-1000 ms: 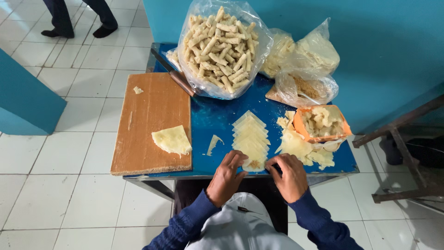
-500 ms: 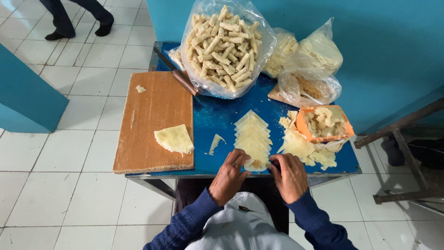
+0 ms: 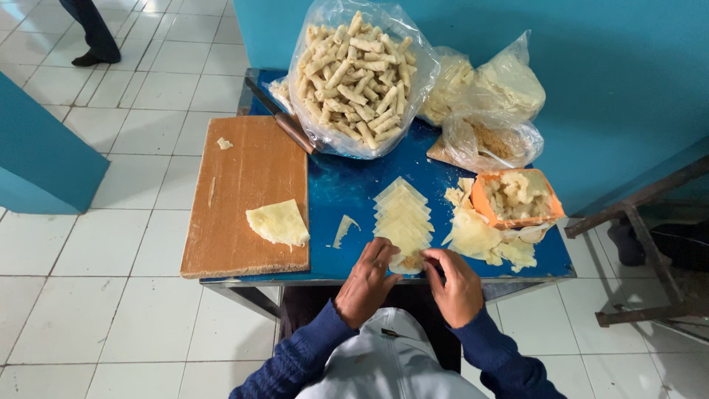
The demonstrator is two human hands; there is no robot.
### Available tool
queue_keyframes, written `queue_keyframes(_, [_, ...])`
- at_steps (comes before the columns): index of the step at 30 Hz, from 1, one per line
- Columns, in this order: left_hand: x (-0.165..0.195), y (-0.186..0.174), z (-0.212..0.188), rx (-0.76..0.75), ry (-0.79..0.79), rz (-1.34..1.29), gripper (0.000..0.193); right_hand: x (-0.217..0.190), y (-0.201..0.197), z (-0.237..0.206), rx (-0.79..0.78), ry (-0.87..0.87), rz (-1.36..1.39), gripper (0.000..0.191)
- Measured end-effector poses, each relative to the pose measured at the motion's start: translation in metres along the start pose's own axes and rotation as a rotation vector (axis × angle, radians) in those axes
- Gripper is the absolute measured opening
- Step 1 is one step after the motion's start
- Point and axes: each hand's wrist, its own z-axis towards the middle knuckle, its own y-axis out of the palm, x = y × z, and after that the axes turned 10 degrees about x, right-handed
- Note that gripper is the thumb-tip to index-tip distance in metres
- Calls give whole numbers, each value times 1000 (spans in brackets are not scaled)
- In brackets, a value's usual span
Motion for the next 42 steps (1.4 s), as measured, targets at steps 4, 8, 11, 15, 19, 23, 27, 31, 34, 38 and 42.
queue_keyframes(4, [1, -1, 0, -21, -30, -15, 47, -2, -2, -4, -3, -23, 48, 35])
queue_keyframes(8, [0, -1, 1, 0, -2, -12, 46, 1, -2, -6, -74, -102, -14, 34])
queue_keyframes(11, [-1, 0, 1, 4, 10, -2, 44, 6, 0, -4, -31, -234, -6, 23])
queue_keyframes(15, [0, -1, 1, 1, 79, 46, 38, 13, 3, -1, -38, -174, 30, 18])
queue_keyframes(19, [1, -1, 4, 4, 160, 161, 26, 18, 9, 11, -127, 43, 2, 7])
queue_keyframes(23, [-1, 4, 13, 75, 92, 212, 9, 20, 17, 24, -177, 55, 87, 6])
queue_keyframes(27, [-8, 6, 24, 59, 82, 184, 6, 15, 22, 26, -99, -129, 15, 13])
queue_keyframes(31, [-9, 7, 27, 10, 88, 185, 11, 12, 17, 19, -97, -237, -4, 23])
queue_keyframes(34, [-7, 3, 25, -9, 83, 127, 8, 12, 13, 15, -108, -329, -27, 30])
queue_keyframes(38, [-4, -2, 22, -50, 102, 27, 13, 12, 13, 18, -96, -328, -4, 21])
queue_keyframes(42, [-9, 0, 27, -40, 104, 36, 12, 17, 12, 26, -151, -299, 50, 19])
